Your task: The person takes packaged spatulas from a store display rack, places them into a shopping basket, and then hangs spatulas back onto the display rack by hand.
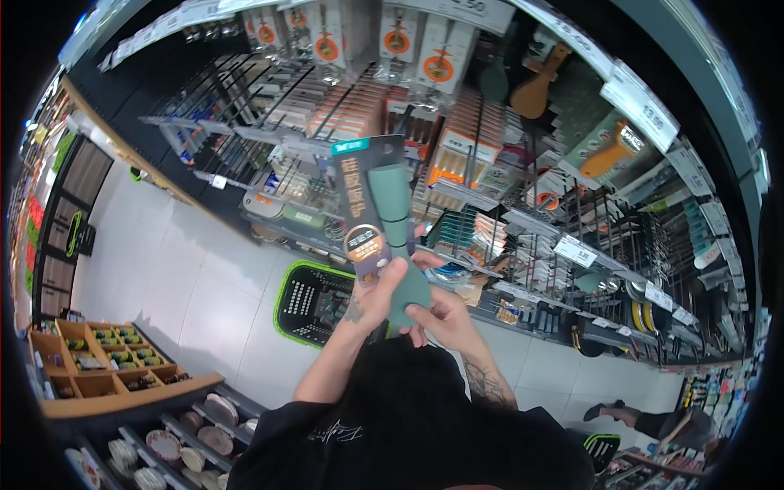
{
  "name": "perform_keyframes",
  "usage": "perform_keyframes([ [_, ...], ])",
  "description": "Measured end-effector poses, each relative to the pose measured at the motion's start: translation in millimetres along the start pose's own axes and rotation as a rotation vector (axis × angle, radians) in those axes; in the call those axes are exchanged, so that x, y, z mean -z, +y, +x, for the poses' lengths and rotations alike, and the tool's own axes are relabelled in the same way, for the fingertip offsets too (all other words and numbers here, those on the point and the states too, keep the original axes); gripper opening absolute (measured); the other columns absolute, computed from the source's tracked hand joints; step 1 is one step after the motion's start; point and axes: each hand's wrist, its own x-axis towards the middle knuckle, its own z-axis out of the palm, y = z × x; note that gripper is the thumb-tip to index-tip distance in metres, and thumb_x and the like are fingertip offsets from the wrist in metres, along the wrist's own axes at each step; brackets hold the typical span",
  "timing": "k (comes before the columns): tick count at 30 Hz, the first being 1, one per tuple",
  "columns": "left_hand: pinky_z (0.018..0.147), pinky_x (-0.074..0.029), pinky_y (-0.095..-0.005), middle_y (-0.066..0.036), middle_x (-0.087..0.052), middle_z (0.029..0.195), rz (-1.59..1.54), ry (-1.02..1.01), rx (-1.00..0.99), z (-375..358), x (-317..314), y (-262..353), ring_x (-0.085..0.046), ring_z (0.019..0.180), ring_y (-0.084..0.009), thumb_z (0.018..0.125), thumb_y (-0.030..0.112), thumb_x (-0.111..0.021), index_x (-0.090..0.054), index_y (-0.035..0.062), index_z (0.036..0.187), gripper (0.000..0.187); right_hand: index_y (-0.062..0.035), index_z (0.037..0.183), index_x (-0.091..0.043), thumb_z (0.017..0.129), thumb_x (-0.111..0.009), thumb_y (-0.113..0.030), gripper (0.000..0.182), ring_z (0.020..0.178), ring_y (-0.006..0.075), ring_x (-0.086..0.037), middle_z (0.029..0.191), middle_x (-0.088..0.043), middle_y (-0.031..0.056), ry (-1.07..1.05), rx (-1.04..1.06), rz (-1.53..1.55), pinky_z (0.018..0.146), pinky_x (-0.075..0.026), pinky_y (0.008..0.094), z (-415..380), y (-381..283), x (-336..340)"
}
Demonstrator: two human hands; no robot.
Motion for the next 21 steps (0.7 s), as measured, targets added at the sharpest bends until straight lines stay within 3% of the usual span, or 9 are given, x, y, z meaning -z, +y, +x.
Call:
perform_keyframes([
  [4, 0.101, -0.045, -0.0393, -0.019, -0.060, 0.124, -0.029, -0.086, 0.092, -3.1, -1.4, 10.6, -0.058, 0.116, -0.0259, 0.098, 0.015, -0.055, -0.042, -0.0043, 0.139, 0.048, 0.0005, 0.112, -0.057, 0.100, -0.057, -0.015, 0.020, 0.052, 0.0081, -0.059, 0.077, -0.066, 0.0073, 0.069, 0.068, 0.014, 0.044, -0.043, 0.0196, -4.7, -5.4, 8.8],
  [7, 0.102, -0.045, -0.0397, -0.019, -0.059, 0.127, 0.112, -0.125, -0.058, -5.0, 5.3, -6.5, -0.059, 0.115, -0.0259, 0.098, 0.012, -0.055, -0.043, -0.0040, 0.138, 0.045, 0.0006, 0.116, -0.057, 0.100, -0.057, -0.018, 0.025, 0.052, 0.0068, -0.057, 0.075, -0.065, 0.0063, 0.229, 0.136, -0.040, 0.044, -0.042, 0.0192, -5.7, -9.5, 20.7],
  [9, 0.100, -0.046, -0.0385, -0.020, -0.059, 0.129, 0.083, -0.140, -0.035, -7.4, 6.1, -8.6, -0.060, 0.114, -0.0256, 0.099, 0.011, -0.054, -0.042, -0.0037, 0.141, 0.046, 0.0006, 0.120, -0.057, 0.100, -0.057, -0.021, 0.029, 0.051, 0.0058, -0.055, 0.075, -0.065, 0.0063, 0.284, 0.173, -0.036, 0.044, -0.040, 0.0188, -4.0, -18.6, 25.9],
  [11, 0.099, -0.047, -0.0368, -0.019, -0.062, 0.125, 0.051, -0.150, 0.025, -8.7, 2.8, -5.8, -0.062, 0.111, -0.0240, 0.099, 0.011, -0.055, -0.042, -0.0025, 0.143, 0.048, 0.0006, 0.119, -0.057, 0.100, -0.056, -0.022, 0.029, 0.050, 0.0058, -0.054, 0.075, -0.065, 0.0064, 0.468, 0.265, -0.121, 0.043, -0.038, 0.0190, -1.2, -27.1, 34.2],
  [17, 0.094, -0.050, -0.0354, -0.017, -0.068, 0.114, 0.124, -0.164, 0.072, -11.1, 1.9, -4.3, -0.066, 0.101, -0.0220, 0.099, 0.010, -0.054, -0.046, -0.0017, 0.141, 0.044, 0.0008, 0.118, -0.058, 0.100, -0.056, -0.019, 0.027, 0.047, 0.0060, -0.050, 0.074, -0.065, 0.0077, 0.542, 0.357, -0.088, 0.043, -0.036, 0.0197, 1.7, -45.3, 50.0],
  [21, 0.094, -0.050, -0.0348, -0.017, -0.068, 0.114, 0.098, -0.176, 0.090, -12.5, 1.4, -5.3, -0.066, 0.101, -0.0219, 0.099, 0.010, -0.054, -0.047, -0.0014, 0.140, 0.043, 0.0013, 0.108, -0.058, 0.101, -0.055, -0.019, 0.022, 0.047, 0.0072, -0.049, 0.071, -0.063, 0.0078, 0.566, 0.393, -0.114, 0.042, -0.034, 0.0200, 5.2, -56.2, 48.6],
])
